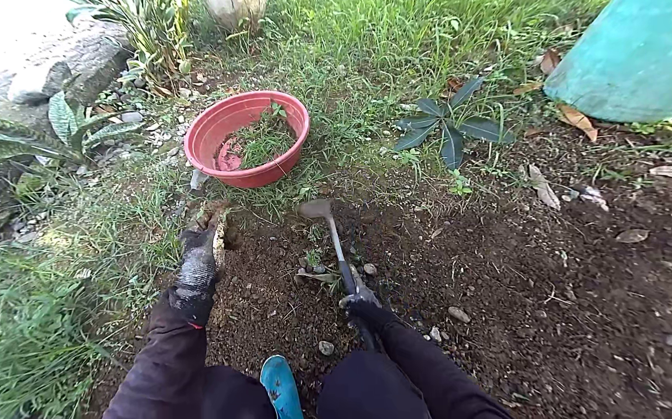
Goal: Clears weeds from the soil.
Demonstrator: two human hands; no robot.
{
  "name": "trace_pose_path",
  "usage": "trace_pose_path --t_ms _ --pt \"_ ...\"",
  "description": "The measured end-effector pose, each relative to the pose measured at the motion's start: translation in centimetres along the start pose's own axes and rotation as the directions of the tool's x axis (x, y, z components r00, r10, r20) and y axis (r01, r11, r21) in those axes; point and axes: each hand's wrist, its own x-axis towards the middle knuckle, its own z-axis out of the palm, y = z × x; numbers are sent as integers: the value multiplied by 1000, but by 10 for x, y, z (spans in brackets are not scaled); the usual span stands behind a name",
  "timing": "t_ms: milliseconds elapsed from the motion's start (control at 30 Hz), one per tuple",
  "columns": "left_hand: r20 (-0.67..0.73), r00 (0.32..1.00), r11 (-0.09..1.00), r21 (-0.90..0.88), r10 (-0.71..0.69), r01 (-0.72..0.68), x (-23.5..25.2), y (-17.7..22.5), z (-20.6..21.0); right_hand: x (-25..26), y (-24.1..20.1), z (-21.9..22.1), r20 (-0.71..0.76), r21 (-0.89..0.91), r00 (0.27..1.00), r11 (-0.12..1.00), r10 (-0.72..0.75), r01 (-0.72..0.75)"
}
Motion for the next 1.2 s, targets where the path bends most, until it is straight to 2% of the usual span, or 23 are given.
trace_pose_path --t_ms 67,200,300,333,400,467,567,600,700,733,767,800,867,900,933,967,1033,1133,1200 --pt "-9 1000 999 -40 -4 4 1 4 2 -5 2 -10 21 -25 1000 1000 16 -16" --pt "-20 999 999 -40 -29 29 2 5 -1 -12 -21 -16 -48 263 997 962 -63 73" --pt "-23 1000 1000 -5 -7 7 2 2 3 -2 -39 5 -68 337 993 935 -93 110" --pt "-12 1000 1000 0 10 -10 2 1 3 1 -39 11 -40 289 995 952 -95 103" --pt "14 999 999 -16 36 -35 -2 -1 3 0 -14 8 65 60 996 996 -64 60" --pt "24 999 998 -42 46 -45 -2 2 3 -10 11 -3 120 -116 993 993 -14 28" --pt "15 999 999 -22 35 -35 -2 -2 -3 -25 23 -25 109 -179 994 983 -27 47" --pt "5 1000 1000 17 27 -27 -1 -4 -3 -28 18 -27 67 -113 996 992 -57 65" --pt "21 999 998 49 43 -43 -5 1 4 -23 -19 -9 -45 238 994 965 -100 108" --pt "27 998 998 42 51 -52 -6 5 5 -18 -33 2 -66 281 994 954 -90 105" --pt "30 998 998 40 53 -54 -6 6 6 -13 -42 11 -70 267 995 960 -69 85" --pt "33 998 997 59 45 -47 -6 5 5 -7 -42 17 -49 180 997 982 -55 63" --pt "28 999 995 99 28 -31 -6 1 5 -1 -20 15 61 -162 996 983 -72 81" --pt "26 999 996 91 21 -23 -7 0 5 -1 -8 9 109 -283 992 955 -58 87" --pt "21 1000 998 66 19 -21 -6 -1 5 -1 0 4 107 -319 993 944 -50 82" --pt "20 1000 999 44 19 -20 -5 0 4 -6 -1 -2 96 -277 994 958 -48 73" --pt "10 1000 999 44 22 -22 -3 -1 -2 -21 -8 -9 61 -78 996 995 -62 66" --pt "14 1000 997 80 -3 2 -3 -1 5 -25 -22 -4 -22 197 997 977 -78 81" --pt "35 999 996 92 7 -11 -7 4 14 -19 -30 13 -5 251 998 966 -69 68"
